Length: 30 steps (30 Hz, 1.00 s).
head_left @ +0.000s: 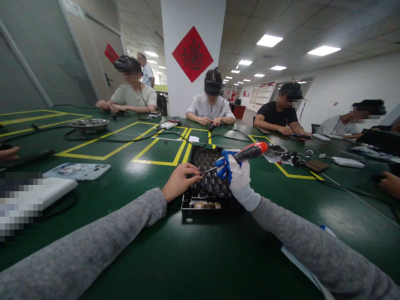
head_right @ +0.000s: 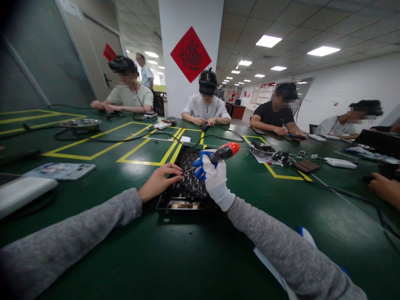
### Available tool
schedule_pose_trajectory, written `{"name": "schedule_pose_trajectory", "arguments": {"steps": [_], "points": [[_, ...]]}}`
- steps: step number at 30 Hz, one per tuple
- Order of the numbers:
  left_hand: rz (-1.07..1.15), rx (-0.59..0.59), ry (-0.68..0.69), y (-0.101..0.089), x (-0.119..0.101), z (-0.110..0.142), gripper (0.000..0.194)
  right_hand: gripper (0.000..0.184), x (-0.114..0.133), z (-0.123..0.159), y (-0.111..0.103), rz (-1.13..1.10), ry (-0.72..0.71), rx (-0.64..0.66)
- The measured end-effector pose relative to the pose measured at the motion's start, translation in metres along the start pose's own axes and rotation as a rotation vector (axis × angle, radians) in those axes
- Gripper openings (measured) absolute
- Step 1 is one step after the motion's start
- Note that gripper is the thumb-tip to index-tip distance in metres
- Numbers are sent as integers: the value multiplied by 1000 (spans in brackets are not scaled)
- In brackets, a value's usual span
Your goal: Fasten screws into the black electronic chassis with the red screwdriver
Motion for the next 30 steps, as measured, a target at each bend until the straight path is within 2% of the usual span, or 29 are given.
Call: {"name": "schedule_pose_trajectory", "arguments": {"steps": [8, 11, 14, 17, 19, 24, 30], "points": [[-30, 11, 5, 1, 1, -1, 18, 25, -1, 0, 0, 10, 14, 6], [-28, 22, 11, -1, -1, 2, 27, 25, -2, -1, -1, -9, 14, -5], [40, 7, 10, -8, -6, 7, 36, 25, -4, -1, -3, -36, 40, -35], [104, -72, 41, -20, -14, 17, 26, 25, -5, 3, -2, -42, 96, -36], [102, -75, 74, -24, -20, 24, 27, 25, -4, 6, 1, -28, 131, -10], [-29, -36, 165, -26, -32, 39, 43, 23, -7, 15, 13, -24, 188, 115], [-133, 2, 304, -19, -38, 46, 56, 23, -5, 17, 19, -14, 157, 191]]}}
Point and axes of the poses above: each hand's wrist, its own z-axis away from the middle knuckle, its own y-axis out of the palm, x = y × z, the point moved 7 cm from there along -z, towards the middle knuckle, and after that the axes turned 15 degrees about -y, right-handed, at the moved point
